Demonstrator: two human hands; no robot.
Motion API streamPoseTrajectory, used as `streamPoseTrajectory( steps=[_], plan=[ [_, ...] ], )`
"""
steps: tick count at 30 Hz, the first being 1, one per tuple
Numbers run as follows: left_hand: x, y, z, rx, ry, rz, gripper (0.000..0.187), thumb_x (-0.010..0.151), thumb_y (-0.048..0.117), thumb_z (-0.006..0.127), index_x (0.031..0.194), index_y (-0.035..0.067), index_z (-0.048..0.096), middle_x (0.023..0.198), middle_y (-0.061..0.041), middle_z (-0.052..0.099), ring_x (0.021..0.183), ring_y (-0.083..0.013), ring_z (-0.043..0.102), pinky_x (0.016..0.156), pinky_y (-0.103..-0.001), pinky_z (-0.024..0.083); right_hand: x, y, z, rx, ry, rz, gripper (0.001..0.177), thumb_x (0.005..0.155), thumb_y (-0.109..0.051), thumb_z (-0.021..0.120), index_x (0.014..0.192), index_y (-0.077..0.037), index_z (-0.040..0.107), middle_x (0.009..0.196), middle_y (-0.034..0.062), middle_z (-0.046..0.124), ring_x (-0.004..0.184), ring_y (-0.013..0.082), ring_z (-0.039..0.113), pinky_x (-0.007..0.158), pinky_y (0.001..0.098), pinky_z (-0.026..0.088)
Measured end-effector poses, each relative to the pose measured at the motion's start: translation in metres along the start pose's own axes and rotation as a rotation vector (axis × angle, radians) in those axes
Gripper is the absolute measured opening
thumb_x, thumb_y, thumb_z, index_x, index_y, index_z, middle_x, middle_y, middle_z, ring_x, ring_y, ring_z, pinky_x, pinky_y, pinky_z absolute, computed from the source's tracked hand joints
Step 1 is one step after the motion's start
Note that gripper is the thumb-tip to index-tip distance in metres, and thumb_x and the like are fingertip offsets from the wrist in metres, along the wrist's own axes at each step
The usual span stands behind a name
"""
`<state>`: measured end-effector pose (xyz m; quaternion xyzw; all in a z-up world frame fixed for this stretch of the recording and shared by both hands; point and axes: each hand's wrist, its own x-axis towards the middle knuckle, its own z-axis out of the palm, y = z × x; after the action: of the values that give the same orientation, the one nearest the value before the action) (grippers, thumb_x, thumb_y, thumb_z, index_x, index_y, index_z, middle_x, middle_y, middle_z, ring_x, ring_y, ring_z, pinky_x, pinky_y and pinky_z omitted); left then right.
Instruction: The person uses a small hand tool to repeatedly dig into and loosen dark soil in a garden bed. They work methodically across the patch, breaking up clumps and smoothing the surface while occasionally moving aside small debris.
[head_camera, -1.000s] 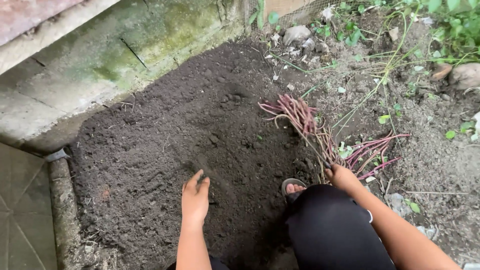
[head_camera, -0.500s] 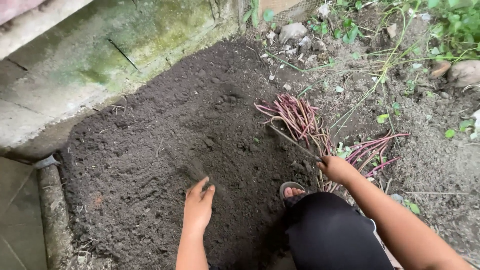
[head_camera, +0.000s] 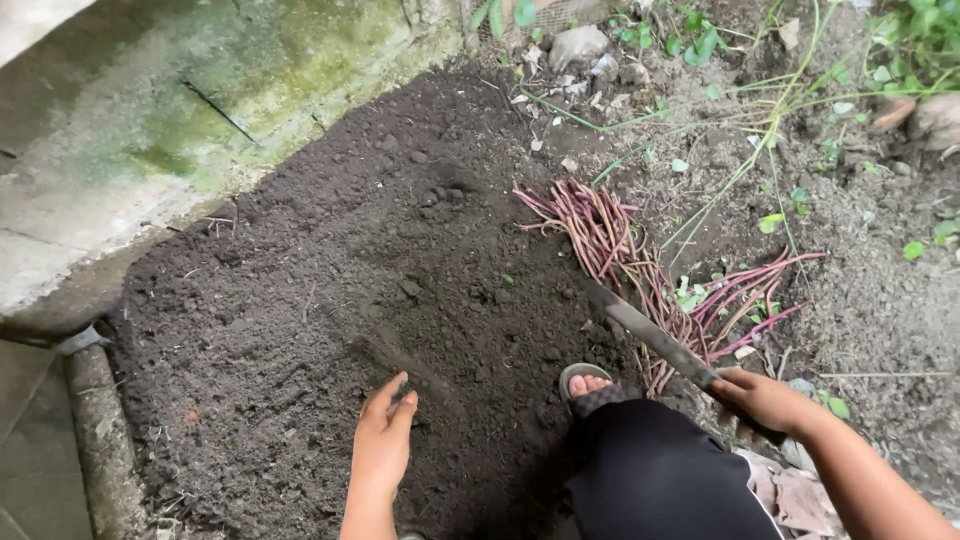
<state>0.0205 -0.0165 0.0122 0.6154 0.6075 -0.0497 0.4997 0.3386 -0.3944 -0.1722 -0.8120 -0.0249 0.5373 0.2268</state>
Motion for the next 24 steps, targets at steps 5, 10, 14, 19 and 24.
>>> streamPoseTrajectory(
  steps=[5,10,14,19,24],
  plan=[
    [-0.007,0.008,-0.004,-0.055,0.010,-0.032,0.053,0.100,0.037,0.051,0.152,0.031,0.051,0.163,0.001,0.042,0.146,-0.0233,0.048,0.125,-0.046,0.035,0.018,0.026,0.010,-0.097,0.107,0.024,0.040,0.105,-0.043,0.047,0.123,-0.015,0.070,0.073,0.0123,0.068,0.047,0.0215,0.061,0.041,0.0320,0.053],
    [-0.003,-0.001,0.010,-0.225,0.027,-0.018,0.050,0.100,0.032,0.051,0.149,0.027,0.056,0.159,-0.003,0.050,0.143,-0.0274,0.051,0.121,-0.045,0.040,0.085,-0.011,0.059,-0.319,0.179,-0.078,0.052,0.096,-0.060,0.045,0.115,-0.022,0.075,0.093,0.0081,0.080,0.087,0.0236,0.074,0.083,0.0364,0.052],
    [0.014,-0.006,0.032,-0.019,-0.003,0.096,0.051,0.098,0.038,0.052,0.149,0.030,0.054,0.160,-0.004,0.044,0.145,-0.0251,0.050,0.122,-0.045,0.036,0.090,-0.041,0.079,-0.358,0.301,-0.193,0.039,0.098,-0.047,0.050,0.098,-0.010,0.065,0.096,0.0186,0.076,0.089,0.0369,0.072,0.082,0.0485,0.051],
    [0.036,-0.007,0.064,0.310,-0.054,0.096,0.059,0.101,0.041,0.051,0.157,0.026,0.040,0.166,-0.003,0.023,0.154,-0.0248,0.026,0.123,-0.048,0.032,0.014,-0.023,0.050,-0.559,0.388,-0.209,0.036,0.099,-0.058,0.046,0.111,-0.026,0.059,0.099,0.0092,0.079,0.089,0.0336,0.076,0.078,0.0471,0.058],
    [0.054,0.030,0.104,0.507,-0.021,0.282,0.062,0.100,0.035,0.057,0.158,0.024,0.036,0.170,-0.003,0.012,0.155,-0.0322,0.018,0.124,-0.051,0.024,0.015,-0.021,0.010,-0.433,0.275,-0.092,0.032,0.100,-0.048,0.052,0.108,-0.022,0.070,0.077,0.0051,0.078,0.063,0.0209,0.071,0.066,0.0352,0.051]
  ],
)
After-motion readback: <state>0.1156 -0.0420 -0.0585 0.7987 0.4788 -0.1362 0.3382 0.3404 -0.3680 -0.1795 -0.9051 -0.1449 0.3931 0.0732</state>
